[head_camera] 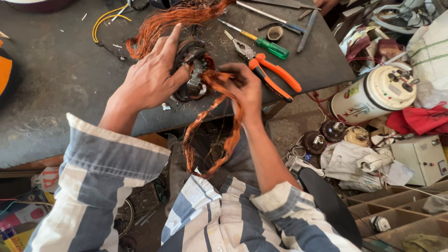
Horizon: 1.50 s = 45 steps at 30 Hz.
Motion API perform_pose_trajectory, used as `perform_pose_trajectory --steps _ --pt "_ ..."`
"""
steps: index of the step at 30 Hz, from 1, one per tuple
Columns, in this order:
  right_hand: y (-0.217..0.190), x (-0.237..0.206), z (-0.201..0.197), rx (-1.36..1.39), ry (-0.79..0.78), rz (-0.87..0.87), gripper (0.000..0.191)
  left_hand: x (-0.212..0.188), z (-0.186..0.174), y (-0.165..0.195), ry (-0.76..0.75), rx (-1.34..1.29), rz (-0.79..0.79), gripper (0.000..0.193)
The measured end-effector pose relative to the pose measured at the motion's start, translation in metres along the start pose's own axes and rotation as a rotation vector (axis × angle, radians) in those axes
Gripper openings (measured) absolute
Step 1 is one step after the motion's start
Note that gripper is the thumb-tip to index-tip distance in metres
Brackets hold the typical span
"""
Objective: The person removes copper windings from a motor stator by hand and with tools. They use a screwdriver to pry and loosen the coils, then use pliers to pull and cut the wires, placing the removed copper on the workbench.
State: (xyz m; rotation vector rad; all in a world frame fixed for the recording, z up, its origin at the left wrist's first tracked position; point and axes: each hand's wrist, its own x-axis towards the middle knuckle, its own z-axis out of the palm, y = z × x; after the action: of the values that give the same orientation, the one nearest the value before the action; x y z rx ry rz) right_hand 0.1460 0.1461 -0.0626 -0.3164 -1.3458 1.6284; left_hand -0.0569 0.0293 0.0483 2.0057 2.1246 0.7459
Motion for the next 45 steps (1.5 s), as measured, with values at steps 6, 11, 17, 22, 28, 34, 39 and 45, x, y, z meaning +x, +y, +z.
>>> perform_pose_trajectory --steps 6,11,17,22,28,34,39,45 --pt "-0.008 -0.028 -0.030 0.061 0.073 -0.024 0.027 -0.015 -0.003 -0.004 0.055 -0.042 0.048 0.079" --pt "-0.016 -0.038 -0.043 0.268 0.182 0.013 0.023 -0.029 0.003 0.012 0.111 -0.023 0.081 0.084" --pt "-0.034 -0.064 -0.070 0.216 0.192 0.029 0.020 -0.019 0.015 0.028 0.229 -0.027 0.100 0.077" --pt "-0.046 -0.084 -0.102 0.084 0.240 -0.087 0.029 -0.001 0.013 0.023 0.223 -0.040 0.138 0.074" --pt "-0.064 -0.112 -0.136 0.084 0.193 -0.116 0.028 -0.003 0.006 0.018 0.145 -0.061 0.163 0.078" --pt "-0.091 -0.134 -0.179 0.027 0.283 -0.215 0.025 -0.020 0.000 0.006 0.130 -0.051 0.186 0.084" --pt "-0.125 -0.157 -0.225 -0.037 0.472 -0.256 0.019 -0.021 -0.004 -0.014 0.044 -0.042 0.114 0.088" --pt "-0.128 -0.177 -0.284 -0.065 0.591 -0.281 0.022 -0.011 -0.002 -0.067 0.083 0.024 0.217 0.082"
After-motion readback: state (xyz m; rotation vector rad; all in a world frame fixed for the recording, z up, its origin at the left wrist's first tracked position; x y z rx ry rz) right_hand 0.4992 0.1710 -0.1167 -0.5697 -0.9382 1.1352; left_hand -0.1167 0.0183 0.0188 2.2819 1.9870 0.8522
